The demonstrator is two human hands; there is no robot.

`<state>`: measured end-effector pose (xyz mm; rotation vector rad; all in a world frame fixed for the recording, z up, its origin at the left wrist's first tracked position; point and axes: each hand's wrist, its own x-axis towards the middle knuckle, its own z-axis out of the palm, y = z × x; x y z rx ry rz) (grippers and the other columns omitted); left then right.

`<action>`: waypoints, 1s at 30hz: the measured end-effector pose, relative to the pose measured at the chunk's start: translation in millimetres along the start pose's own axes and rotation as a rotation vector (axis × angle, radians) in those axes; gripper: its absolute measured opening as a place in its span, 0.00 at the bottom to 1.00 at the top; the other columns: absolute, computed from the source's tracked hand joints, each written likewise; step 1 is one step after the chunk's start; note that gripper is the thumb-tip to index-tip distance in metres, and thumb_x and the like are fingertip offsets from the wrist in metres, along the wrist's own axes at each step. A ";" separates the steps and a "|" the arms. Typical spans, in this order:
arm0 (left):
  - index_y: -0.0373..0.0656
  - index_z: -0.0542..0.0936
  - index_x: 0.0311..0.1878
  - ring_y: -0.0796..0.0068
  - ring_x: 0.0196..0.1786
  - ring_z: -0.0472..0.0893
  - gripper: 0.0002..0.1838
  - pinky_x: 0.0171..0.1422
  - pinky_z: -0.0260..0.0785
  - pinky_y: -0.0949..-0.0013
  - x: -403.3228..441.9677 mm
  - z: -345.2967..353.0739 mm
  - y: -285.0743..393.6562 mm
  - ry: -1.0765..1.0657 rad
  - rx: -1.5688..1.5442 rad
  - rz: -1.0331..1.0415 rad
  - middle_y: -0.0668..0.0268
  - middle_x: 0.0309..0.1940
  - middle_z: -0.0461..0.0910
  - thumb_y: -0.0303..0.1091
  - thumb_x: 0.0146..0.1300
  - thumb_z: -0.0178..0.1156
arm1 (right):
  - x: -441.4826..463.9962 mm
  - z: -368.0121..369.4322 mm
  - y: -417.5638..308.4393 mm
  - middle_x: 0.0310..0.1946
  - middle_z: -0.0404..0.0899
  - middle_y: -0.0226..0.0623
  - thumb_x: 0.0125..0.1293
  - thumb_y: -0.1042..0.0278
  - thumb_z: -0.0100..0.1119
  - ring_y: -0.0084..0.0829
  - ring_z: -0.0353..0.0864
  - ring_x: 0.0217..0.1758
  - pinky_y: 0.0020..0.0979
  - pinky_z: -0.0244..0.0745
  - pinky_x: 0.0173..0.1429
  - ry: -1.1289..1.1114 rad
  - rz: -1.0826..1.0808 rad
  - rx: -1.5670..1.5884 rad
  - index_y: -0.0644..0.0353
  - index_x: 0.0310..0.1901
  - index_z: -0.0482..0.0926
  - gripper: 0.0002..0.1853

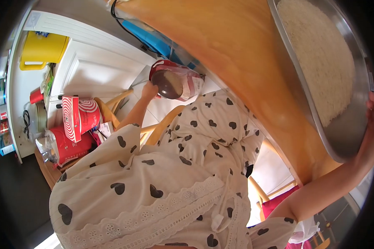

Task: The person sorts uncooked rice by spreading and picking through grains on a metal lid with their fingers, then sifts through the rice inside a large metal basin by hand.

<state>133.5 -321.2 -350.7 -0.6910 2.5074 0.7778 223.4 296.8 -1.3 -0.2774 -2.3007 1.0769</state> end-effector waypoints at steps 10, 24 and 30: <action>0.34 0.72 0.50 0.56 0.46 0.82 0.20 0.53 0.73 0.60 4.0 4.3 54.4 0.158 0.532 0.161 0.50 0.38 0.82 0.32 0.53 0.53 | -1.9 -4.3 3.2 0.42 0.78 0.32 0.70 0.58 0.45 0.20 0.73 0.43 0.22 0.64 0.47 0.003 0.003 -0.006 0.63 0.52 0.76 0.19; 0.36 0.73 0.53 0.67 0.29 0.82 0.22 0.37 0.76 0.64 16.8 -64.0 -12.3 -0.333 0.048 0.183 0.57 0.33 0.81 0.35 0.56 0.59 | -1.4 -6.0 6.9 0.42 0.79 0.30 0.70 0.54 0.44 0.19 0.72 0.43 0.21 0.63 0.47 0.002 0.015 0.010 0.61 0.55 0.75 0.22; 0.39 0.71 0.57 0.82 0.29 0.76 0.21 0.33 0.72 0.74 -20.2 -113.7 -29.5 -0.476 -0.212 0.202 0.69 0.32 0.78 0.35 0.61 0.57 | 3.9 -5.7 9.4 0.42 0.79 0.29 0.70 0.53 0.44 0.18 0.72 0.43 0.21 0.62 0.47 -0.002 0.022 0.026 0.61 0.56 0.75 0.23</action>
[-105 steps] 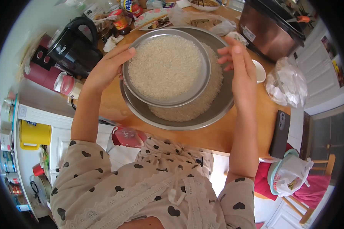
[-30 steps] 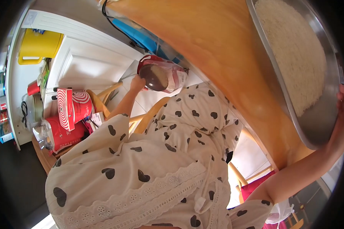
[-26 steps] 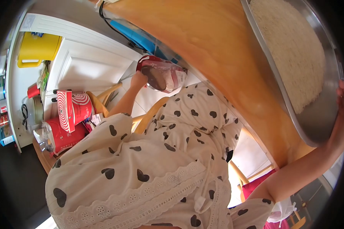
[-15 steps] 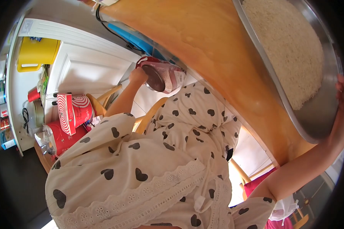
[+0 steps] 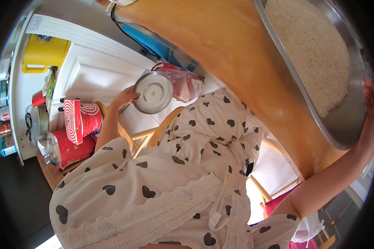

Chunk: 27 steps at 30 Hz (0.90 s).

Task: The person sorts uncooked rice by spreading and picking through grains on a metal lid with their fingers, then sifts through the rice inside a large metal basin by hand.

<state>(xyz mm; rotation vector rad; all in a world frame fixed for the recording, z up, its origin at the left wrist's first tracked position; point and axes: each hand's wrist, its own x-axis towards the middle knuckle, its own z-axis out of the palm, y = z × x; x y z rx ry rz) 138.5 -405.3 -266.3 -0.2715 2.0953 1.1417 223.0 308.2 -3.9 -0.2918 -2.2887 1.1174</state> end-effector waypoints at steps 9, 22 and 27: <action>0.33 0.74 0.56 0.72 0.49 0.76 0.27 0.58 0.65 0.73 -106.0 -23.2 178.5 -0.002 -0.232 0.215 0.62 0.46 0.79 0.28 0.49 0.59 | -10.3 30.4 -43.2 0.36 0.79 0.25 0.70 0.50 0.45 0.15 0.71 0.38 0.20 0.61 0.42 0.111 0.046 0.031 0.59 0.52 0.79 0.23; 0.40 0.79 0.41 0.75 0.32 0.79 0.12 0.41 0.71 0.73 -78.0 92.4 474.8 -0.142 -0.658 0.851 0.66 0.30 0.80 0.37 0.56 0.60 | -20.8 37.6 -61.6 0.31 0.78 0.31 0.65 0.71 0.52 0.22 0.74 0.36 0.25 0.70 0.44 -0.434 0.106 -0.155 0.67 0.49 0.77 0.14; 0.37 0.77 0.49 0.75 0.44 0.78 0.17 0.51 0.68 0.72 2.0 142.0 510.9 -0.317 -0.658 1.097 0.65 0.44 0.78 0.37 0.59 0.59 | -20.2 28.8 -74.2 0.36 0.82 0.44 0.62 0.71 0.51 0.42 0.80 0.42 0.35 0.73 0.49 -0.554 0.041 -0.486 0.65 0.47 0.78 0.13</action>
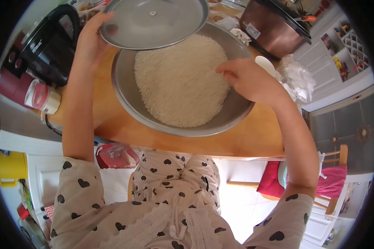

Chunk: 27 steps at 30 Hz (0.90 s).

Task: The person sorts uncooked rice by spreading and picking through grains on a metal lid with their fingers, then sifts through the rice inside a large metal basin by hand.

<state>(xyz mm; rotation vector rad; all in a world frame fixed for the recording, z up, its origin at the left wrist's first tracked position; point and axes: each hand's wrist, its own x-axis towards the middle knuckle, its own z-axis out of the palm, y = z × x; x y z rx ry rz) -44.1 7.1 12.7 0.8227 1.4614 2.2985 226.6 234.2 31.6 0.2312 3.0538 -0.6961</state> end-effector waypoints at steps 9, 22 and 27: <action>0.34 0.70 0.60 0.73 0.53 0.74 0.25 0.59 0.64 0.73 -37.8 21.5 -15.0 0.220 -0.040 0.057 0.62 0.50 0.75 0.37 0.61 0.50 | 6.1 13.0 -50.8 0.48 0.77 0.44 0.63 0.73 0.51 0.42 0.76 0.50 0.36 0.69 0.56 -0.706 -0.078 -0.021 0.63 0.49 0.76 0.13; 0.33 0.68 0.62 0.73 0.55 0.73 0.26 0.59 0.63 0.72 -38.1 20.6 -19.7 0.271 -0.021 0.091 0.61 0.54 0.73 0.37 0.63 0.49 | 39.7 8.4 -32.6 0.50 0.76 0.44 0.66 0.66 0.47 0.38 0.75 0.53 0.35 0.69 0.58 -0.287 -0.012 0.172 0.58 0.59 0.71 0.20; 0.33 0.68 0.62 0.71 0.55 0.73 0.26 0.60 0.63 0.72 -35.6 17.8 -22.0 0.258 0.011 0.148 0.60 0.54 0.73 0.36 0.63 0.49 | 28.6 12.8 -44.1 0.47 0.77 0.48 0.66 0.63 0.48 0.45 0.75 0.53 0.40 0.70 0.56 -0.357 -0.010 -0.093 0.62 0.58 0.68 0.20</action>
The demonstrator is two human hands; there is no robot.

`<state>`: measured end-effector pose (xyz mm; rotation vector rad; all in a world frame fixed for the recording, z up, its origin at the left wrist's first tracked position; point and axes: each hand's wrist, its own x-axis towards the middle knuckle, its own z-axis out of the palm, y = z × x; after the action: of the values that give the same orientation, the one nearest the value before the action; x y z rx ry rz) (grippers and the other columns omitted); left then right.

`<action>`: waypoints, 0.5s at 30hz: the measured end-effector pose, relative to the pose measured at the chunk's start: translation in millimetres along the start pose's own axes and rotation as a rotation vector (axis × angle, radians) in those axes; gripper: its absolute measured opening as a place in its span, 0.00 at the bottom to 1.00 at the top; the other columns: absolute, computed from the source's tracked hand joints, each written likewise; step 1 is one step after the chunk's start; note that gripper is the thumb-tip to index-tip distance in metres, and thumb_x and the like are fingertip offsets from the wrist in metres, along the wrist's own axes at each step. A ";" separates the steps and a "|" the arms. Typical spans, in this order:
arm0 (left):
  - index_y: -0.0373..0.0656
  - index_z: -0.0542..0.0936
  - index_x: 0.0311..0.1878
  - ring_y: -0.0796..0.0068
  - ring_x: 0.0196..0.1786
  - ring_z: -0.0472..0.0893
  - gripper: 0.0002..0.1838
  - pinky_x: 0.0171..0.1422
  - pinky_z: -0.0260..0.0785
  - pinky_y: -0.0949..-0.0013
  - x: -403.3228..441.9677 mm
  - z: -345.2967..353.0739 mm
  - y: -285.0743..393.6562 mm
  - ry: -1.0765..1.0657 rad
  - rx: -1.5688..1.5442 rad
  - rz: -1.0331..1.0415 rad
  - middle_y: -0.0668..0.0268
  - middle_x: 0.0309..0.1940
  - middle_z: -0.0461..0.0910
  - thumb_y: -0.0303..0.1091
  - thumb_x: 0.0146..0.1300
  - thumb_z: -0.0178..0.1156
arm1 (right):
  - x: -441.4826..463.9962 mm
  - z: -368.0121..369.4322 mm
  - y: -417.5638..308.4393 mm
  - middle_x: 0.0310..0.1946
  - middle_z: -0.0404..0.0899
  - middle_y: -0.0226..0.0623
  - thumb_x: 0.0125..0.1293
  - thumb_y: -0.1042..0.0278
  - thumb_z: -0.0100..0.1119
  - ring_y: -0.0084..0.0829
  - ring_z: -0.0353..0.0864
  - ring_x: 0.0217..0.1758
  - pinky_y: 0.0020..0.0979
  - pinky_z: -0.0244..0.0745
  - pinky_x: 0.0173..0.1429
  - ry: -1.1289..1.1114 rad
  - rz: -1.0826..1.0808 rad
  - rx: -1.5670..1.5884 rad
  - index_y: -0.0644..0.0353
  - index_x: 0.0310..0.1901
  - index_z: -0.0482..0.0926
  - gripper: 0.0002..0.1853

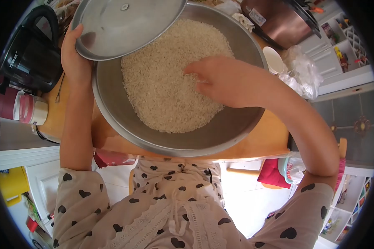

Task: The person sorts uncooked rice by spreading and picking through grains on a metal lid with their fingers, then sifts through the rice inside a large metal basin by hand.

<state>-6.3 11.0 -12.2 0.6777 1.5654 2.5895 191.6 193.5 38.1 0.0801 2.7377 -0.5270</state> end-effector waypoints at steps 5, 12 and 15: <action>0.32 0.68 0.61 0.71 0.55 0.73 0.25 0.60 0.63 0.72 6.4 -7.0 -5.7 0.008 -0.028 -0.001 0.60 0.53 0.74 0.35 0.63 0.49 | 5.9 4.6 -25.1 0.46 0.76 0.56 0.67 0.55 0.49 0.50 0.76 0.51 0.45 0.70 0.54 -0.178 0.218 -0.039 0.66 0.57 0.63 0.25; 0.31 0.69 0.61 0.72 0.53 0.74 0.25 0.59 0.64 0.73 8.8 -7.8 -5.7 0.003 0.019 0.017 0.60 0.52 0.74 0.35 0.62 0.50 | 20.2 28.5 -56.3 0.41 0.77 0.56 0.68 0.51 0.47 0.54 0.77 0.47 0.47 0.70 0.51 -0.079 -0.036 0.135 0.66 0.50 0.65 0.23; 0.30 0.69 0.61 0.72 0.53 0.74 0.26 0.58 0.64 0.73 11.0 -12.5 -9.6 0.030 0.092 0.060 0.60 0.52 0.74 0.35 0.62 0.50 | 27.7 39.5 -62.9 0.40 0.77 0.56 0.68 0.54 0.46 0.53 0.77 0.46 0.47 0.71 0.50 -0.042 -0.132 0.205 0.65 0.48 0.67 0.20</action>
<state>-22.8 8.1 -21.6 0.7065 1.7089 2.5952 171.1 120.2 16.2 -0.0608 2.6520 -0.8359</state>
